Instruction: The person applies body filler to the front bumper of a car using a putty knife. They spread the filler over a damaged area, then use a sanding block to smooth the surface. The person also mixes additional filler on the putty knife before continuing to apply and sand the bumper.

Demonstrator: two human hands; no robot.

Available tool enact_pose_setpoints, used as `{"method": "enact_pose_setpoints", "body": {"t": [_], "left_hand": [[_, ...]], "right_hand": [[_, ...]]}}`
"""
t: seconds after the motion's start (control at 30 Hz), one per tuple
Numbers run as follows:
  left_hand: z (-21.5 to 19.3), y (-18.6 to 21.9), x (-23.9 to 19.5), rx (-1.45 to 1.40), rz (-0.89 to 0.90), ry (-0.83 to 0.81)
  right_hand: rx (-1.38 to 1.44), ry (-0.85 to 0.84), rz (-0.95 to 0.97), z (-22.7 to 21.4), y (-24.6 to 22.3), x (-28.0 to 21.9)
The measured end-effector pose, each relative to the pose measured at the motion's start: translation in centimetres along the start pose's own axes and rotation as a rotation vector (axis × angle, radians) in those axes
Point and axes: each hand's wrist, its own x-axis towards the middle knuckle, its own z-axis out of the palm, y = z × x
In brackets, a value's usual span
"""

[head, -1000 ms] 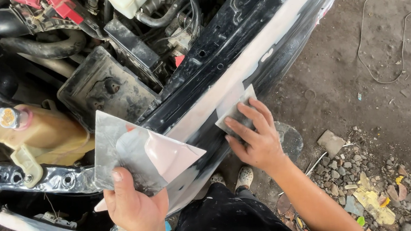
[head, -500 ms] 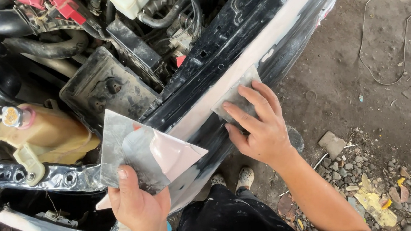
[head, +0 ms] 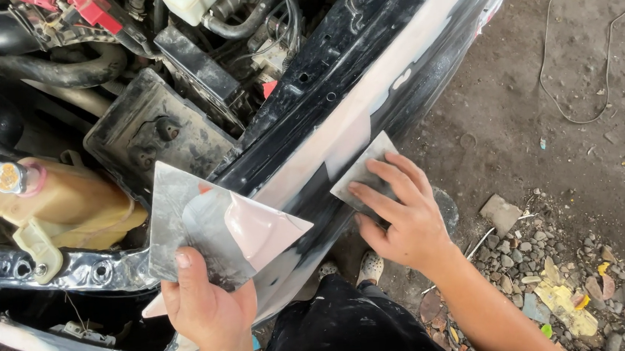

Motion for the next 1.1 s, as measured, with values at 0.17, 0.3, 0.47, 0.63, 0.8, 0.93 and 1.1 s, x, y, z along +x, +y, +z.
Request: {"method": "enact_pose_setpoints", "body": {"t": [0.17, 0.3, 0.47, 0.63, 0.8, 0.93, 1.1], "left_hand": [[0.0, 0.2, -0.4, 0.002, -0.01, 0.025], [-0.3, 0.1, -0.5, -0.008, 0.011, 0.016], [-0.7, -0.1, -0.4, -0.001, 0.0, 0.031], [-0.5, 0.3, -0.1, 0.018, -0.009, 0.007], [-0.7, 0.1, -0.2, 0.009, -0.011, 0.014], [-0.2, -0.2, -0.3, 0.006, -0.006, -0.019], [0.9, -4.1, -2.3, 0.026, -0.156, -0.03]], "right_hand": [[0.022, 0.094, -0.069, -0.6, -1.2, 1.8], [0.018, 0.118, -0.099, -0.2, -1.3, 2.8], [0.009, 0.134, -0.091, 0.4, -0.9, 3.3], [0.031, 0.136, -0.088, 2.3, 0.2, 1.6], [0.042, 0.115, -0.068, 3.3, 1.0, -0.7], [0.105, -0.041, 0.032, 0.1, 0.7, -1.3], [0.601, -0.034, 0.086, -4.9, -1.4, -2.5]]}}
